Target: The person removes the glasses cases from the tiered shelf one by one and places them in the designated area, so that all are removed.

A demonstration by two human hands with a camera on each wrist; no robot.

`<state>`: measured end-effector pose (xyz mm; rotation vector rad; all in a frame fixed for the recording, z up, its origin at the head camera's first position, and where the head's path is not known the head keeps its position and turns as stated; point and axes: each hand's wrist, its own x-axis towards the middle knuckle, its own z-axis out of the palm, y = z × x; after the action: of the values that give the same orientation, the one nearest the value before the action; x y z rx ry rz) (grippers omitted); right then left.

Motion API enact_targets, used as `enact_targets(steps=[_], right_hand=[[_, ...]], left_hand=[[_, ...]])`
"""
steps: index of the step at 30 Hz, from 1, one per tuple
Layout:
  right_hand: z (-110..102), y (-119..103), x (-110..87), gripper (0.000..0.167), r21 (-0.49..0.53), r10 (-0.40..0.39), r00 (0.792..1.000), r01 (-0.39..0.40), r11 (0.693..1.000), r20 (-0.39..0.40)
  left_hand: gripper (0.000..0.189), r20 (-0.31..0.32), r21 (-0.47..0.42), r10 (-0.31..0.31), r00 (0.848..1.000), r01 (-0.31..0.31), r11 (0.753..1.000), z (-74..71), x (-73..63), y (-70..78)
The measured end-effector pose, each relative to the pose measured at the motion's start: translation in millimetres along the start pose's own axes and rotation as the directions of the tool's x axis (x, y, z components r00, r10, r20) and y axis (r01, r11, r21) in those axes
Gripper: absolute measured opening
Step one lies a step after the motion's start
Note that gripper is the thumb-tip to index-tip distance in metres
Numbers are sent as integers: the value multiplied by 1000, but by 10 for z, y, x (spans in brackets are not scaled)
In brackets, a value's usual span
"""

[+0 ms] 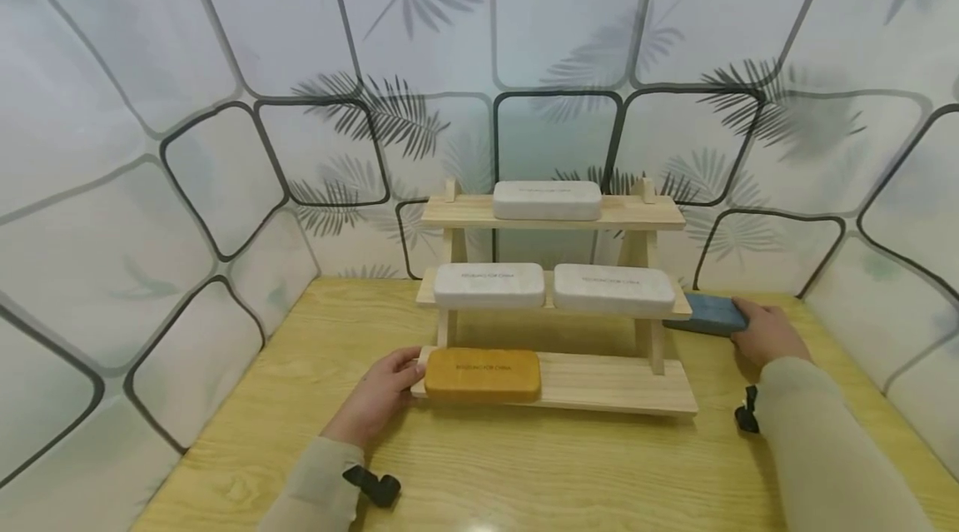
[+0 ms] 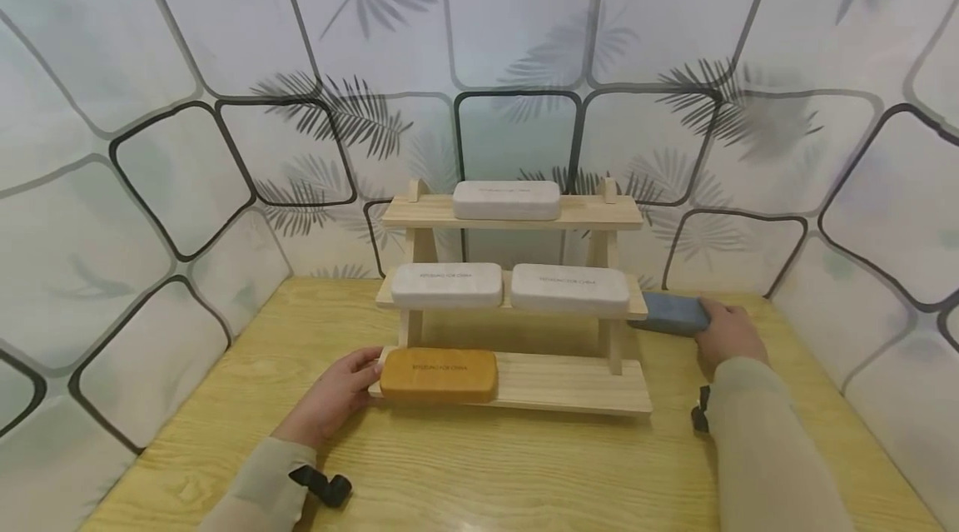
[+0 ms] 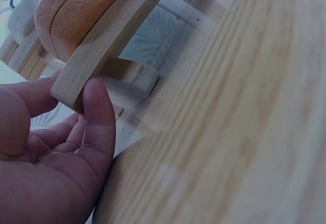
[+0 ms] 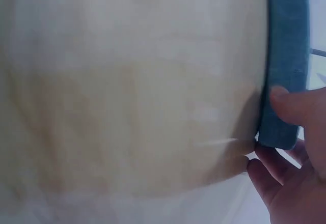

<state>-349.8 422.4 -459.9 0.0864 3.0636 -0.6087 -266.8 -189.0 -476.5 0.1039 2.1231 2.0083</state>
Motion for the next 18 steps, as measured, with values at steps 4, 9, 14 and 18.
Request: enact_targets(steps=[4,9,14,18], right_hand=[[25,2,-7,69,-27,-15,1000,14,1000,-23],[39,16,-17,70,-30,-37,998,35,999,-46],[31,11,-27,75,19,-2,998,3,1000,-60],[30,4,-26,76,44,41,997,-39,998,-60]], left_hand=[[51,-8,14,-5,1000,5,1000,0,3,8],[51,-6,18,-13,1000,13,1000,-12,10,3],[52,3,4,-14,1000,14,1000,-18,13,-8],[52,13,-5,-9,1000,9,1000,-15,11,-6]])
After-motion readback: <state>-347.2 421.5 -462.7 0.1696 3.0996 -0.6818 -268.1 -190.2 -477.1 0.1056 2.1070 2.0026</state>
